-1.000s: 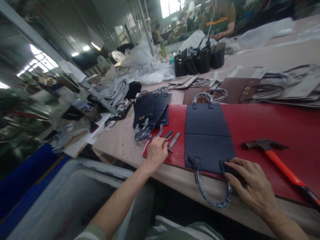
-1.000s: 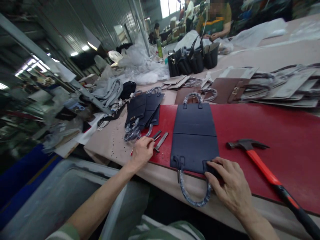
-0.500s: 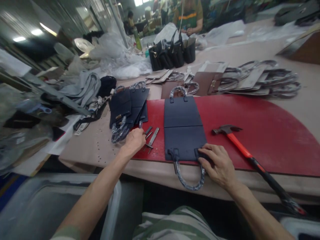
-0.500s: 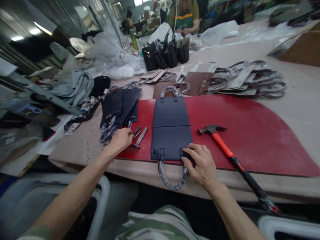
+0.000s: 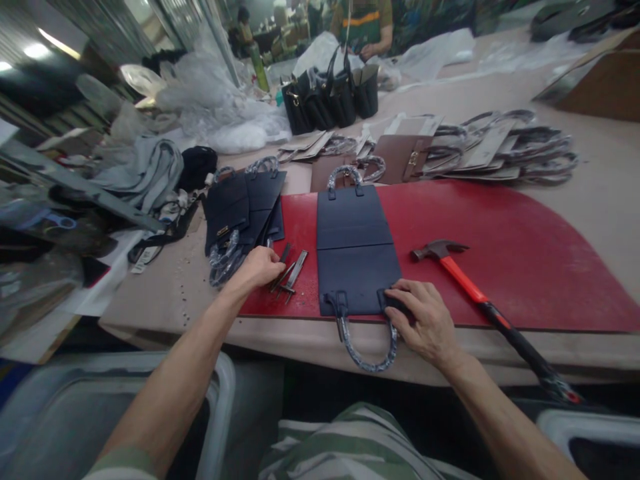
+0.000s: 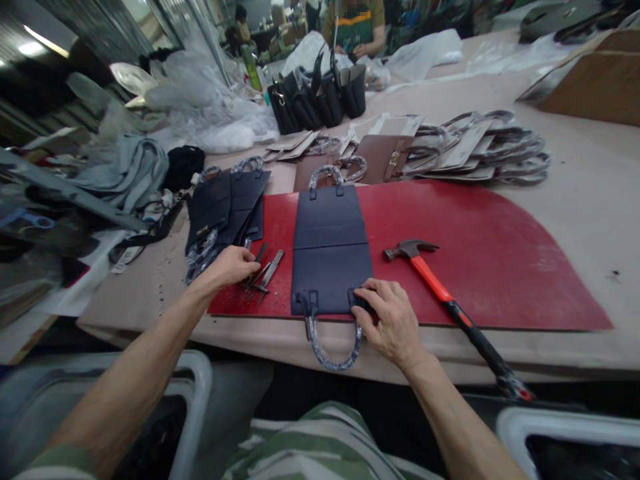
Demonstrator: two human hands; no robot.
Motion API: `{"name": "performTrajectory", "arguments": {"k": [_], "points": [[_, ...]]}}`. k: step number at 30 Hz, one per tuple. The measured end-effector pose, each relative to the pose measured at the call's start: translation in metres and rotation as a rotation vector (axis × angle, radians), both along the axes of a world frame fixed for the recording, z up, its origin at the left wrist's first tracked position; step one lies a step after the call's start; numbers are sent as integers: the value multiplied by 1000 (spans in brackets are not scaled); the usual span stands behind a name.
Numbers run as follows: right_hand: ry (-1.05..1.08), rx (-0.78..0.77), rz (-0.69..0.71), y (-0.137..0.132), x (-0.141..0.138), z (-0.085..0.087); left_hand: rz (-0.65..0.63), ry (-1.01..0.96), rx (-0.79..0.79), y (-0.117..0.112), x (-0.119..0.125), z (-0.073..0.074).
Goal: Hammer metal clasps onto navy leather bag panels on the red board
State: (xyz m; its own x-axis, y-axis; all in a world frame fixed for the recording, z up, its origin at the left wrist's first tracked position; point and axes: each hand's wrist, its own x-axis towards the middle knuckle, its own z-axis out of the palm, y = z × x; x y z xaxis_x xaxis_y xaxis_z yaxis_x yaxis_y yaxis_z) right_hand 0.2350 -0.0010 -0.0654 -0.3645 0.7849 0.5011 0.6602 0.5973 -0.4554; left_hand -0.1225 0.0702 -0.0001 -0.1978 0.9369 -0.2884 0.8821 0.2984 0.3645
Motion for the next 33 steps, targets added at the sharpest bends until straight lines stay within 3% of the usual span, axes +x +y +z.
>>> {"name": "performTrajectory", "arguments": {"k": [4,6,9,12,15,25,33], "points": [[-12,-10,2,0,0,-2,226,-673,215,-20,6,-1],[-10,-17,1,0,0,-4,217,-898,299,-34,26,-2],[-9,-14,2,0,0,-4,127,-1046,394,-54,70,-11],[-19,0,4,0,0,-3,-3,-1101,493,-67,108,-28],[-28,8,-3,-1,-1,-1,-82,-1089,566,-74,126,-43],[-6,-17,-15,0,0,-4,-201,-936,679,-85,124,-57],[-19,-9,-7,0,0,-5,-223,-902,699,-88,125,-64]]}}
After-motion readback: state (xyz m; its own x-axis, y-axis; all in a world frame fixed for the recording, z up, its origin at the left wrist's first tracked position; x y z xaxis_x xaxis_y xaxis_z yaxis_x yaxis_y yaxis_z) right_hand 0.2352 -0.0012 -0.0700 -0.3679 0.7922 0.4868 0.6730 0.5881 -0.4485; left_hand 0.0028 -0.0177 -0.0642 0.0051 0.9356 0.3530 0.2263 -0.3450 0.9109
